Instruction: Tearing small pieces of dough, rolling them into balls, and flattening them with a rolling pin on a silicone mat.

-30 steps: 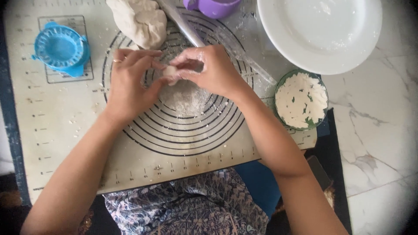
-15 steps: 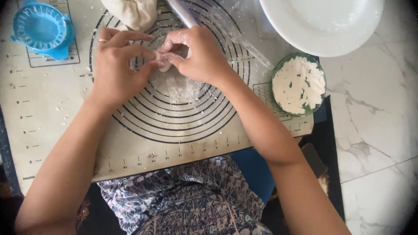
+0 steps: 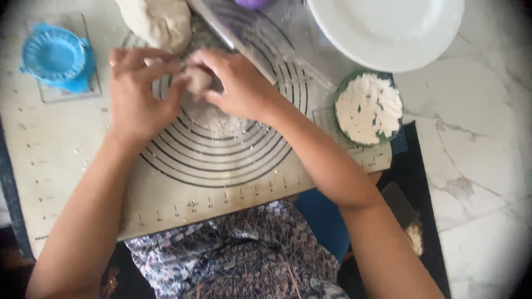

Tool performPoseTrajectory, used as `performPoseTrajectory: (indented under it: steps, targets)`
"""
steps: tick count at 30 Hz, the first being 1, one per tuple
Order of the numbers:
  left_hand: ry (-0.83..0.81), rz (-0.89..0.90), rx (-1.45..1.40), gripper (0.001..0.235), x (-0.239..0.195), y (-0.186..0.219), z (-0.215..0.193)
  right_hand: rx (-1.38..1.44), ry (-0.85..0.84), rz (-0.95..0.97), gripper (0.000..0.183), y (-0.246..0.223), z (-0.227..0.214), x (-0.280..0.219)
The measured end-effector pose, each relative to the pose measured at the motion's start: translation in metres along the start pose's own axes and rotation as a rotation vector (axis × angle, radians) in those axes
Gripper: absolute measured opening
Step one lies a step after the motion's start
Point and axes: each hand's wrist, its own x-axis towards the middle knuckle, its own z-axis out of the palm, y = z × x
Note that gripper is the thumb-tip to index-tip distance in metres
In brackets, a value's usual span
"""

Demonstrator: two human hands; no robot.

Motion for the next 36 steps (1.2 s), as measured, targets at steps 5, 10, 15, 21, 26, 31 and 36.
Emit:
performPoseTrajectory:
  steps: [5, 10, 15, 21, 26, 31, 36]
  targets:
    - [-0.033, -0.017, -0.131, 0.022, 0.006, 0.002, -0.002, 0.013, -0.138, 0.04, 0.045, -0.005, -0.017, 0.003]
    - [-0.086, -0.03, -0.16, 0.025, 0.005, 0.005, -0.003, 0.021, -0.219, 0.042, 0.04, -0.015, -0.032, 0.005]
    - [-0.084, -0.064, -0.18, 0.021, 0.002, 0.004, 0.004, 0.043, -0.164, 0.083, 0.029, -0.014, -0.027, 0.002]
    - [-0.048, 0.001, -0.034, 0.016, 0.009, 0.006, -0.007, -0.065, -0.132, 0.041, 0.038, 0.002, -0.001, -0.002]
    - [0.169, -0.127, -0.057, 0.02, 0.009, 0.006, -0.012, -0.112, -0.18, 0.045, 0.059, 0.012, 0.007, -0.004]
    - [0.449, -0.179, -0.078, 0.021, 0.019, 0.01, -0.014, -0.057, 0.101, -0.074, 0.081, 0.014, 0.006, 0.01]
    - [0.716, -0.225, -0.233, 0.035, 0.016, 0.002, -0.007, -0.349, 0.12, 0.142, 0.091, 0.006, 0.048, 0.041]
